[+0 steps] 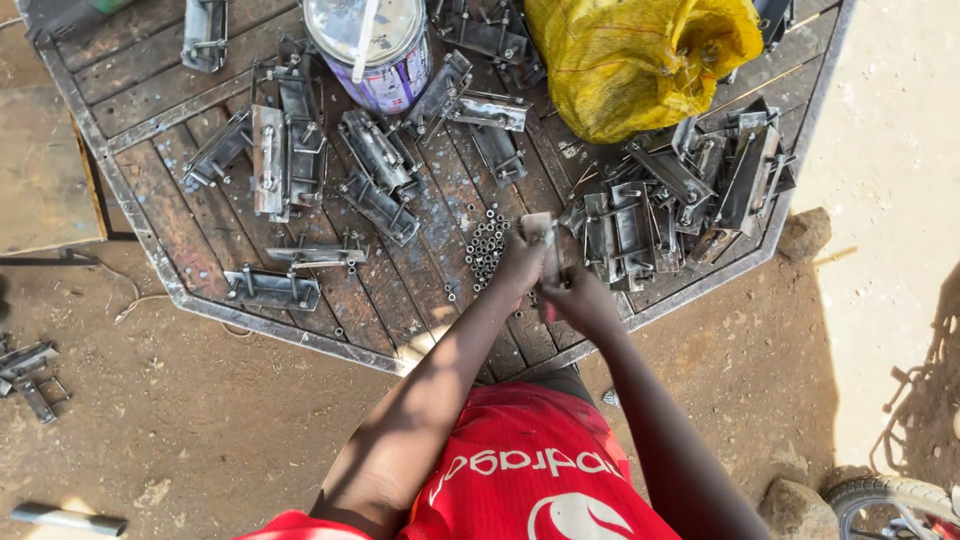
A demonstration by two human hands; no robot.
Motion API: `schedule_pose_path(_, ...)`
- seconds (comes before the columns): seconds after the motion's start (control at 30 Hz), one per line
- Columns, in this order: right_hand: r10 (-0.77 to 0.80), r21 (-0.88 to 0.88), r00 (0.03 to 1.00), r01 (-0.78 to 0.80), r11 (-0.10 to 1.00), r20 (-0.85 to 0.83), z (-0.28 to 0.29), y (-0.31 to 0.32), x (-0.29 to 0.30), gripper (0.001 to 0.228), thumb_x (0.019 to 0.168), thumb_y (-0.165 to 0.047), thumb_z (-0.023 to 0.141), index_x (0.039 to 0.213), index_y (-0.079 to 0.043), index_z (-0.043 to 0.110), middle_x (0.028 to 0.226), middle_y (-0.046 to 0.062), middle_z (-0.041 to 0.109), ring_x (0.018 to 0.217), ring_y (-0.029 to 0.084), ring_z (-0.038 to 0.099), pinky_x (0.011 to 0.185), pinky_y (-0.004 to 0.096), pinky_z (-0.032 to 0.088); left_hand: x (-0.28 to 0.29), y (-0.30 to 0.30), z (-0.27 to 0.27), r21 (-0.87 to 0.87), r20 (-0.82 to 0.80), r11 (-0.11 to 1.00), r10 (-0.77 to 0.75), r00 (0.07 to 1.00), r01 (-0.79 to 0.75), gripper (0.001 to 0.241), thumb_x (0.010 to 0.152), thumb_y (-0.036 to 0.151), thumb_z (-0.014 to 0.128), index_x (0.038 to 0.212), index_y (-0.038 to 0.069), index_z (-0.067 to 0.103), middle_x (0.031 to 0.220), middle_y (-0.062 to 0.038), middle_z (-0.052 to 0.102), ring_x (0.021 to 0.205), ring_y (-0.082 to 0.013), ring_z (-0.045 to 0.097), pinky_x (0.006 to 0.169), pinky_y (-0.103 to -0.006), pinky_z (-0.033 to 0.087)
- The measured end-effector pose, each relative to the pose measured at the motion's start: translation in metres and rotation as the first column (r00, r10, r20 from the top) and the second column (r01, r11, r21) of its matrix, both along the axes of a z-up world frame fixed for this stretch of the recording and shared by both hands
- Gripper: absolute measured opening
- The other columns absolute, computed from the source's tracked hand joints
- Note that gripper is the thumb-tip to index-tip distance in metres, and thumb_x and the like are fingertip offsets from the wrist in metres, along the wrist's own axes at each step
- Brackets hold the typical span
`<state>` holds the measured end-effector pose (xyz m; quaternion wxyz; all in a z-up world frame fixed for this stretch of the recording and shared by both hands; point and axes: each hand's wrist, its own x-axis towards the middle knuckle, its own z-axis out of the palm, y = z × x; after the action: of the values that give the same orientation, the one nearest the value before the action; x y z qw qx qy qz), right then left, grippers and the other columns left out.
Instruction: Inserting small metal nuts into designated holes on metal frame components on a workbench
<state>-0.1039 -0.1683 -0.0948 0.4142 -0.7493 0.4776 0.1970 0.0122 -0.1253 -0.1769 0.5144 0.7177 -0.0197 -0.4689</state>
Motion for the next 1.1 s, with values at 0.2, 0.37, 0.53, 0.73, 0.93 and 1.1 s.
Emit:
schedule_pose_path(0.2,-0.17,-0.166,0.985,0.171,0.971,0.023,0.058,-0.092,-0.024,0.056,0.093,-0.049,0.069,0.121,0.0,0.075,0.101,0.027,0.076,0.108,0.049,0.069,0.095,0.059,0.05,0.034,-0.009,0.055,-0.301,-0.06,0.954,-0.025,0.998,0.006,0.039,0.101,0.03,0.062,0.117,-0.001,0.047,0.082,-0.008,0.057,0.058,-0.0099,0.058,0.045,-0.0166,0.049)
schedule_pose_path(0.37,-0.274,-0.457,0.96,0.217,0.863,-0.062,0.079,-0.186,-0.029,0.055,0.097,-0.061,0.069,0.129,-0.017,0.072,0.109,0.014,0.076,0.095,0.037,0.07,0.077,0.056,0.054,0.065,0.014,-0.004,-0.105,-0.118,0.988,0.1,0.988,-0.112,0.025,0.1,0.038,0.059,0.102,0.016,0.048,0.092,0.0,0.052,0.067,-0.0093,0.059,0.046,-0.0236,0.039)
schedule_pose_path(0.53,-0.126,-0.493,0.947,0.264,0.829,0.294,0.058,-0.194,-0.011,0.033,0.106,-0.031,0.07,0.124,-0.003,0.068,0.115,0.016,0.072,0.092,0.031,0.065,0.071,0.049,0.052,0.075,0.063,0.0,0.218,0.03,0.975,0.031,0.999,-0.037,0.033,0.101,0.049,0.05,0.093,0.017,0.045,0.08,0.0,0.047,0.077,-0.0205,0.053,0.08,-0.0414,0.042)
schedule_pose_path(0.73,-0.326,0.216,0.905,0.272,0.938,0.274,-0.011,-0.094,0.037,0.046,0.102,-0.029,0.062,0.133,0.006,0.062,0.085,0.021,0.066,0.072,0.032,0.068,0.067,0.043,0.056,0.072,0.114,-0.142,0.282,0.028,0.947,0.149,0.988,-0.151,0.025,0.092,0.035,0.055,0.09,0.011,0.061,0.075,-0.011,0.069,0.067,-0.0232,0.074,0.057,-0.0373,0.064)
schedule_pose_path(0.93,-0.133,0.3,0.936,0.032,0.953,0.325,-0.082,-0.019,0.061,0.031,0.094,-0.015,0.065,0.117,0.004,0.072,0.09,0.026,0.071,0.081,0.033,0.073,0.068,0.042,0.059,0.103,0.111,-0.082,0.355,0.384,0.826,0.298,0.874,-0.438,0.024,0.088,0.032,0.055,0.092,0.009,0.057,0.094,-0.025,0.065,0.1,-0.0469,0.067,0.082,-0.0597,0.052)
schedule_pose_path(1.1,0.193,0.067,0.954,-0.213,0.975,0.229,-0.058,-0.003,0.075,0.039,0.098,-0.027,0.065,0.133,-0.011,0.066,0.125,0.023,0.062,0.115,0.042,0.066,0.09,0.054,0.056,0.152,0.1,-0.061,0.486,0.453,0.724,0.27,0.849,-0.489,0.031,0.098,0.028,0.052,0.117,0.007,0.041,0.116,-0.029,0.051,0.098,-0.048,0.067,0.08,-0.0587,0.06)
